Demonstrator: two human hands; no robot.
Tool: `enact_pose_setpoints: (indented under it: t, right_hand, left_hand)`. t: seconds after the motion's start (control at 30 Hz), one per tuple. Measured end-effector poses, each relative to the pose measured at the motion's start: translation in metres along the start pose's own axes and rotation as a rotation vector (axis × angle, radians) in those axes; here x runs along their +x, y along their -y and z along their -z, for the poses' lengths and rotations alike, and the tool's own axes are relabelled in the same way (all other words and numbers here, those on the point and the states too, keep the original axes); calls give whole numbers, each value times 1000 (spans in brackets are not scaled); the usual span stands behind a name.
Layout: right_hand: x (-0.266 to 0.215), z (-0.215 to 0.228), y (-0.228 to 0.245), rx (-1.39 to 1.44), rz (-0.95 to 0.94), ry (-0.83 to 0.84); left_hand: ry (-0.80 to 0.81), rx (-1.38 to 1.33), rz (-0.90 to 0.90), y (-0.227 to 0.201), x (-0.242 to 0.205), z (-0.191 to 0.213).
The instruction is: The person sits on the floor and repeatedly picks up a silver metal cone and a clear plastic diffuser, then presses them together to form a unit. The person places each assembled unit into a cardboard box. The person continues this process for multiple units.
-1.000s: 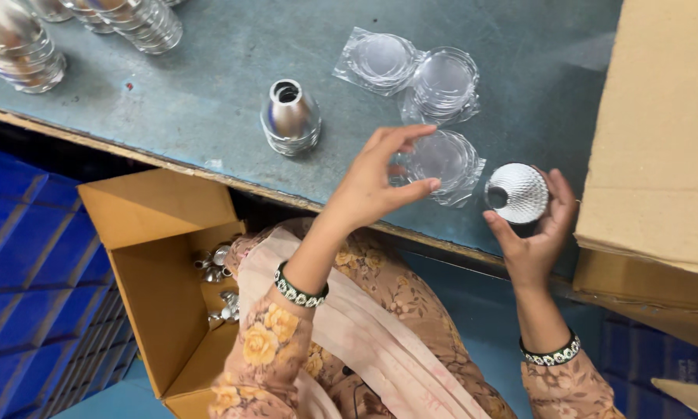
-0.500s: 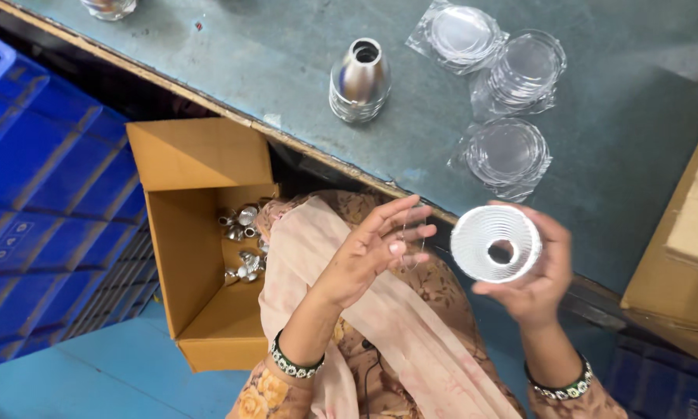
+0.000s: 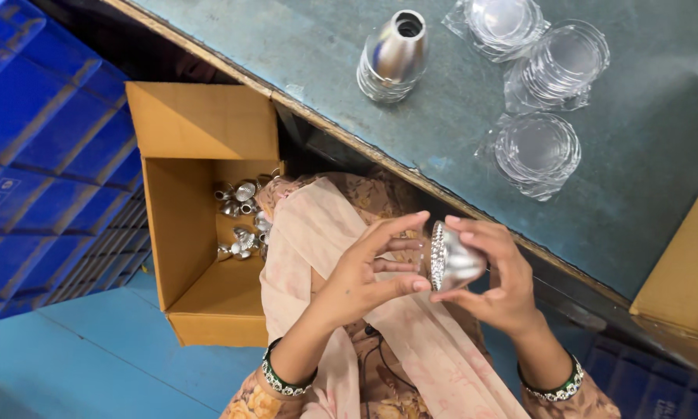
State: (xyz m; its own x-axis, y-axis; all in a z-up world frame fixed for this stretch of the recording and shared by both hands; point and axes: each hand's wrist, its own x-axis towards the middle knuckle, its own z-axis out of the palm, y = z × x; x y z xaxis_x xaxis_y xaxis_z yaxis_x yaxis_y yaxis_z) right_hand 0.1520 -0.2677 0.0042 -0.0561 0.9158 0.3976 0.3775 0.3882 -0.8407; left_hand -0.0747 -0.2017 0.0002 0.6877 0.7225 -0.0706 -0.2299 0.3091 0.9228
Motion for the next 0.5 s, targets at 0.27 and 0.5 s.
enact_pose_setpoints:
  t: [0.27, 0.5]
  right_hand:
    - [6, -4, 4, -341, 283, 56]
    - [3, -11, -2, -247, 254, 60]
  left_hand:
    - [27, -137, 67, 2, 3, 1]
    - [62, -288, 44, 20, 0, 4]
